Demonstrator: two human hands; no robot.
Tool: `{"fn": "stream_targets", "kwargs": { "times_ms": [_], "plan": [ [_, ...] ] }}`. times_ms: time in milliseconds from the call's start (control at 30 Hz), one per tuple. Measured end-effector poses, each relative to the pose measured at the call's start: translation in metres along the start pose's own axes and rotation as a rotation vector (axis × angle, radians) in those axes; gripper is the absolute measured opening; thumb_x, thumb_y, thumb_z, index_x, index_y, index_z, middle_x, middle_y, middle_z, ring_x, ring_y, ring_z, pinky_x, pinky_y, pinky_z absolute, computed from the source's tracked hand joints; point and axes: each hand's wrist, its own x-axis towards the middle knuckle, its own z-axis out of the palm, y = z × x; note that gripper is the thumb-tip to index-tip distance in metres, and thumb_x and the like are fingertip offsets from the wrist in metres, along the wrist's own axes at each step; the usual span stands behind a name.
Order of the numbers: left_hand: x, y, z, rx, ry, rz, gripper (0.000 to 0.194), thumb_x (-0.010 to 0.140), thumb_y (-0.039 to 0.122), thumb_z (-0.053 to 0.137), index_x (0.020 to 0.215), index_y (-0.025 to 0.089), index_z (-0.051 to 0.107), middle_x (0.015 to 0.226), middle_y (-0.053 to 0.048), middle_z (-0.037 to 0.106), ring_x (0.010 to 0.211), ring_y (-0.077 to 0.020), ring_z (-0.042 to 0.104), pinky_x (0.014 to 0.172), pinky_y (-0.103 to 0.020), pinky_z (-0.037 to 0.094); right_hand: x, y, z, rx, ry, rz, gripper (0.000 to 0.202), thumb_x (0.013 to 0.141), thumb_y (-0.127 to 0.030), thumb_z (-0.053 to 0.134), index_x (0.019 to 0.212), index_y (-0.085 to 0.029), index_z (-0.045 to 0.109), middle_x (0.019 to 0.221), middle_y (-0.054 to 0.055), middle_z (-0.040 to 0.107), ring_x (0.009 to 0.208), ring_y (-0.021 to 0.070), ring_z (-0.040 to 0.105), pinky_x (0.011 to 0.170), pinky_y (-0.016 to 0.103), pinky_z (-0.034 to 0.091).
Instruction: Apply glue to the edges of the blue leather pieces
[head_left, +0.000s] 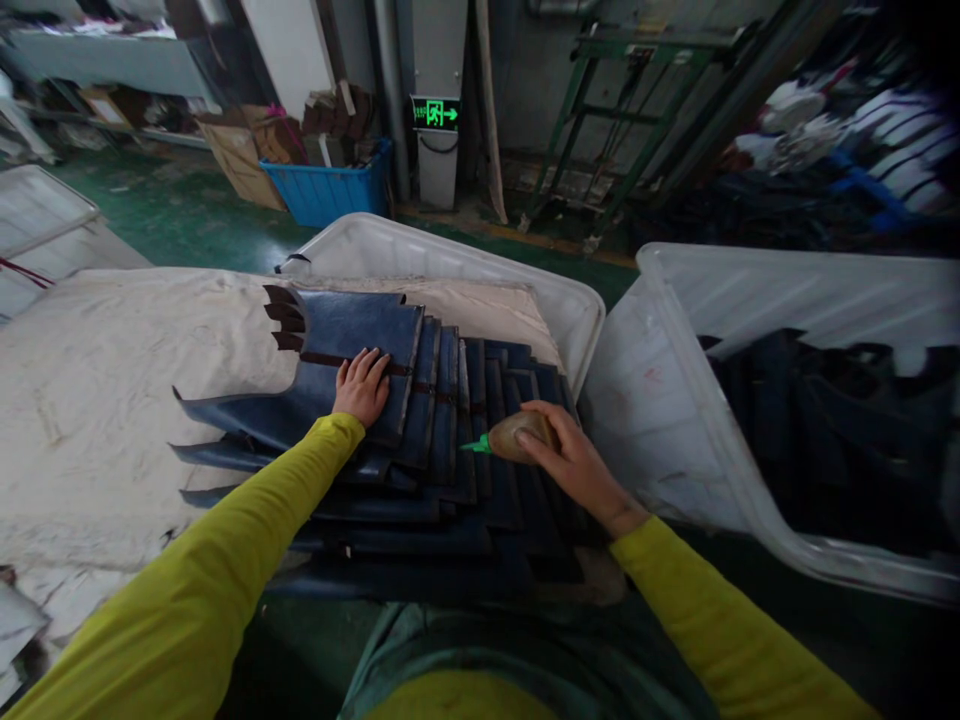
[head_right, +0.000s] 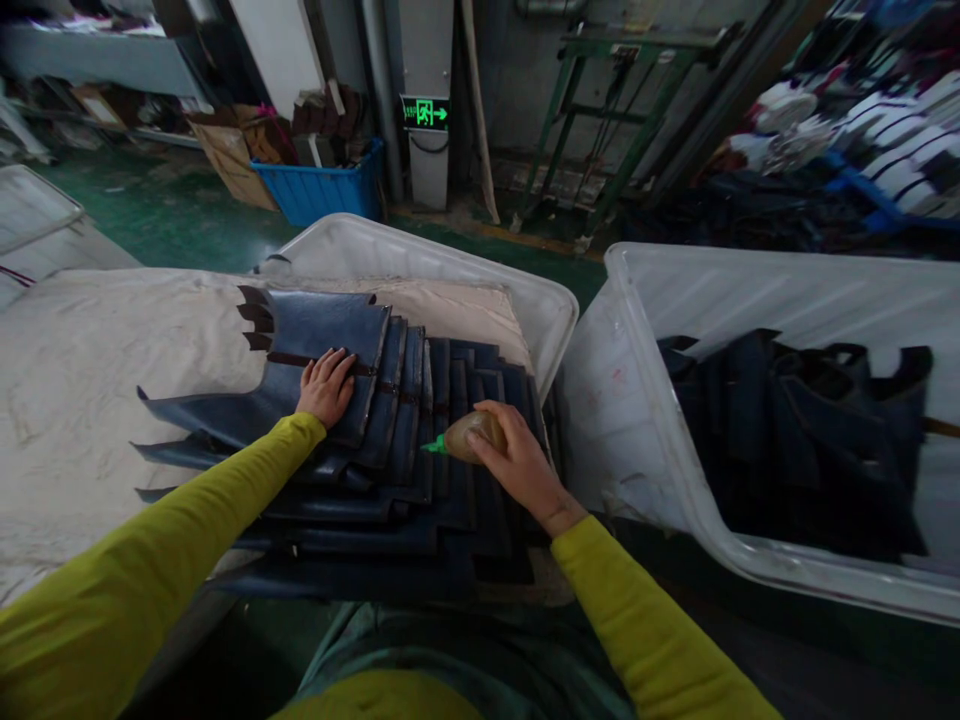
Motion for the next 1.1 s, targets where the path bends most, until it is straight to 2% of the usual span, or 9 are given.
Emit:
{"fn": "stream_targets", "kwargs": {
  "times_ms": [167,367,633,867,1100],
  "plan": [
    [0.000,0.000,0.000,-0.006,0.000,-0.003,0.044,0.090,0.035,0.035,0.132,0.024,0.044,0.139,-0.005,0.041,0.132,-0.0214,0.029,0.110,-0.043,0.014,0.015,0.001,0.001,-0.041,0.078,-0.064,0.036,0.083,-0.035,0.052,0.116,-0.022,0.044,0.114,0.009,0.050,0.109,0.0246,0.049,0.096,0.044,0.039],
    [0.000,-0.001,0.001,-0.035,-0.008,-0.013,0.045,0.089,0.034,0.036,0.132,0.024,0.043,0.139,-0.005,0.041,0.133,-0.0218,0.028,0.111,-0.044,0.013,0.005,0.001,-0.007,-0.024,-0.050,-0.061,0.035,0.083,-0.034,0.051,0.117,-0.024,0.045,0.115,0.008,0.051,0.109,0.0241,0.050,0.095,0.042,0.041],
    [0.000,-0.001,0.001,-0.005,-0.005,-0.013,0.044,0.090,0.034,0.036,0.131,0.024,0.044,0.139,-0.005,0.042,0.132,-0.0217,0.029,0.111,-0.044,0.014,0.024,0.007,-0.002,-0.074,0.088,-0.120,0.036,0.082,-0.033,0.053,0.115,-0.021,0.045,0.114,0.009,0.051,0.109,0.0240,0.049,0.096,0.041,0.040],
    [0.001,-0.001,0.001,-0.002,0.000,-0.001,0.044,0.090,0.034,0.035,0.131,0.024,0.045,0.138,-0.005,0.043,0.131,-0.0216,0.031,0.110,-0.043,0.015,0.027,0.007,0.000,-0.076,0.078,-0.154,0.035,0.083,-0.034,0.052,0.114,-0.022,0.044,0.114,0.009,0.050,0.111,0.0247,0.048,0.097,0.043,0.039],
    [0.001,0.000,0.001,-0.007,0.001,-0.014,0.044,0.089,0.033,0.036,0.131,0.025,0.044,0.138,-0.005,0.043,0.132,-0.0217,0.030,0.111,-0.043,0.014,0.049,0.004,0.002,-0.136,0.125,-0.221,0.034,0.083,-0.032,0.053,0.114,-0.021,0.044,0.113,0.009,0.050,0.110,0.0239,0.047,0.097,0.043,0.038]
  ]
}}
